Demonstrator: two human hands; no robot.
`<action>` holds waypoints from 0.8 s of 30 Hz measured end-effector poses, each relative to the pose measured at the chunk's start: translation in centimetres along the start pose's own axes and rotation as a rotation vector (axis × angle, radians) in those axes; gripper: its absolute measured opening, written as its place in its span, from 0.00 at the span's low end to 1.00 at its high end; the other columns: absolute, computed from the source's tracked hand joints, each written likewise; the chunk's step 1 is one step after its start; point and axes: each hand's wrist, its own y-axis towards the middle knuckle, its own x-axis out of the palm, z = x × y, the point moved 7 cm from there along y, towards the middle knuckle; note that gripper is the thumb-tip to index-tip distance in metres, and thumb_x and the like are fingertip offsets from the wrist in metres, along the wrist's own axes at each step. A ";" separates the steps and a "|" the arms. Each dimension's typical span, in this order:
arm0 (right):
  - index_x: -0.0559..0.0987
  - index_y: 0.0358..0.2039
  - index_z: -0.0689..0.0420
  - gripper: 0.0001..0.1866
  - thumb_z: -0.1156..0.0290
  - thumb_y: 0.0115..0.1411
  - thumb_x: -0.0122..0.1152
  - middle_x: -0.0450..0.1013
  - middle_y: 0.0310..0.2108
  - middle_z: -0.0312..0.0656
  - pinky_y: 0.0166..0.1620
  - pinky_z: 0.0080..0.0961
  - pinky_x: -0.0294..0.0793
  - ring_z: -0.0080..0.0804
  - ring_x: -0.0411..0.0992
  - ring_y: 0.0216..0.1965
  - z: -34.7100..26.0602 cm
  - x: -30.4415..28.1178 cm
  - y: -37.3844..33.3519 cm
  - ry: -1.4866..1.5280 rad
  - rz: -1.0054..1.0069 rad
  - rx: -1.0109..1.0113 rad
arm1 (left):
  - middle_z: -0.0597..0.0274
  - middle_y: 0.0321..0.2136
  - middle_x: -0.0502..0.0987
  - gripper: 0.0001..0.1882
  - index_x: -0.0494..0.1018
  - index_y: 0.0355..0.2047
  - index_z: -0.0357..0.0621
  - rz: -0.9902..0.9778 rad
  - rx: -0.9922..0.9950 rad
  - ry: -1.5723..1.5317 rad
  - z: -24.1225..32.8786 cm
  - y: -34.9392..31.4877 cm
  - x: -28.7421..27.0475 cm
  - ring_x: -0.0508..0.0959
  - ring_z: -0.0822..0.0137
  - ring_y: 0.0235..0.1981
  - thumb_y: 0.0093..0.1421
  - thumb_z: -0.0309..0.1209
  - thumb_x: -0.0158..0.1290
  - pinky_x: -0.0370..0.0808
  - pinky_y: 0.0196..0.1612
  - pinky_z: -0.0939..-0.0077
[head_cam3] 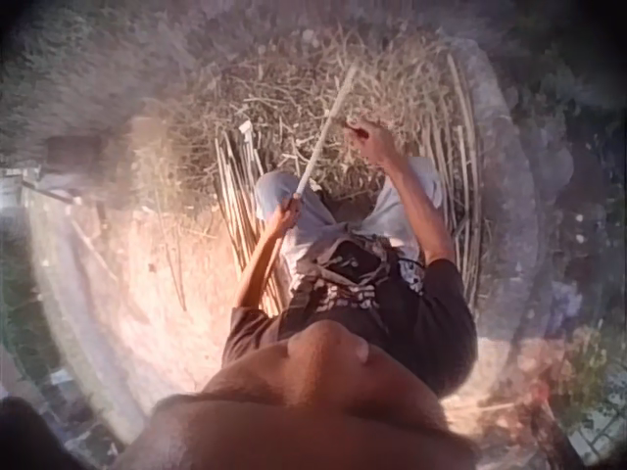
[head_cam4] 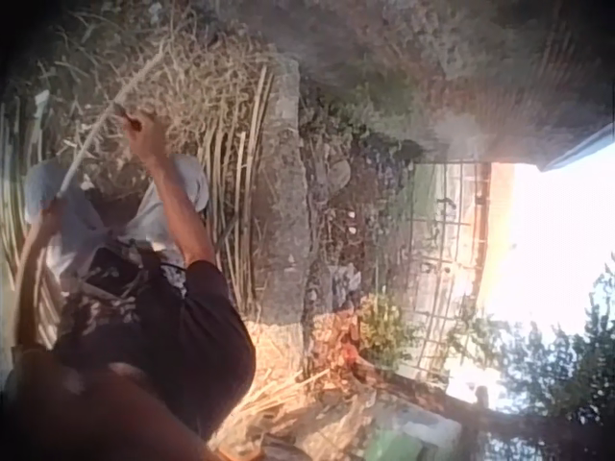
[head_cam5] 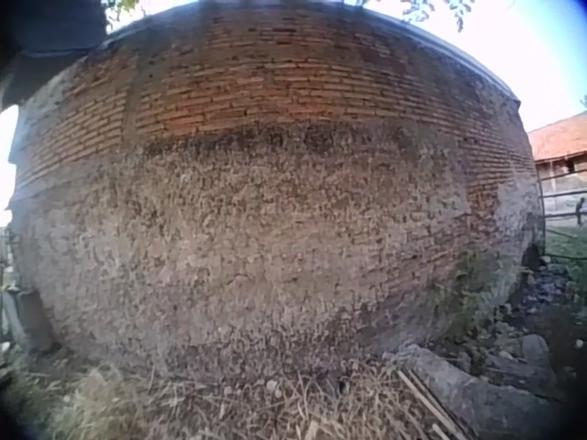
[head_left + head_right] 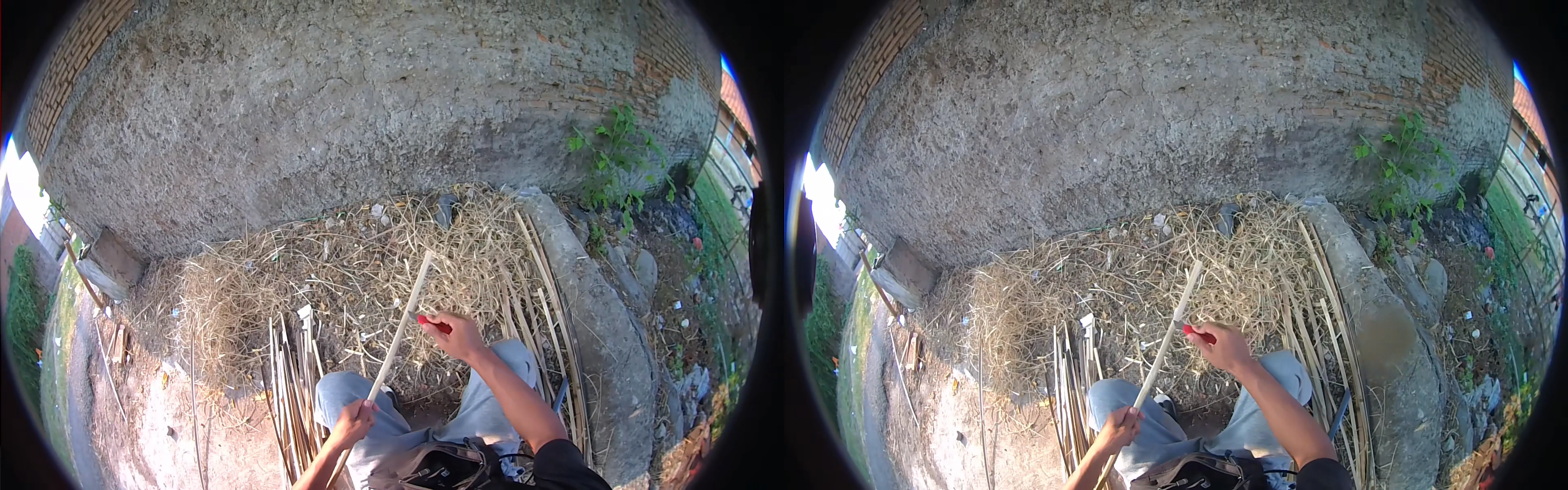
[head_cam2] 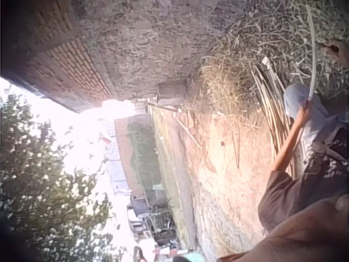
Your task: The person holds a bamboo stick and uses a small knife to shave off layers from the end of the stick. The person repeatedly scrapes the wood to taper and sharpen the tip.
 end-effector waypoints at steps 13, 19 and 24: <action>0.81 0.27 0.52 0.12 0.57 0.59 0.64 0.76 0.24 0.38 0.27 0.33 0.75 0.40 0.76 0.25 -1.1 1.5 -1.9 -0.142 -0.030 -0.099 | 0.48 0.22 0.76 0.16 0.74 0.36 0.36 0.187 0.362 0.309 6.6 6.7 3.5 0.79 0.52 0.26 0.70 0.36 0.41 0.74 0.32 0.61; 0.82 0.26 0.49 0.11 0.56 0.58 0.65 0.77 0.23 0.34 0.22 0.32 0.75 0.35 0.77 0.22 -1.7 1.4 -2.0 -0.244 0.019 -0.172 | 0.40 0.26 0.78 0.14 0.72 0.36 0.36 0.210 0.343 0.438 7.7 5.4 3.5 0.78 0.37 0.30 0.69 0.33 0.41 0.74 0.34 0.49; 0.83 0.27 0.46 0.11 0.54 0.57 0.65 0.77 0.23 0.32 0.19 0.32 0.74 0.34 0.76 0.20 -1.6 2.0 -2.0 -0.255 0.034 -0.210 | 0.39 0.26 0.77 0.12 0.72 0.36 0.36 0.204 0.400 0.398 7.2 4.9 3.3 0.78 0.37 0.29 0.68 0.31 0.42 0.73 0.33 0.48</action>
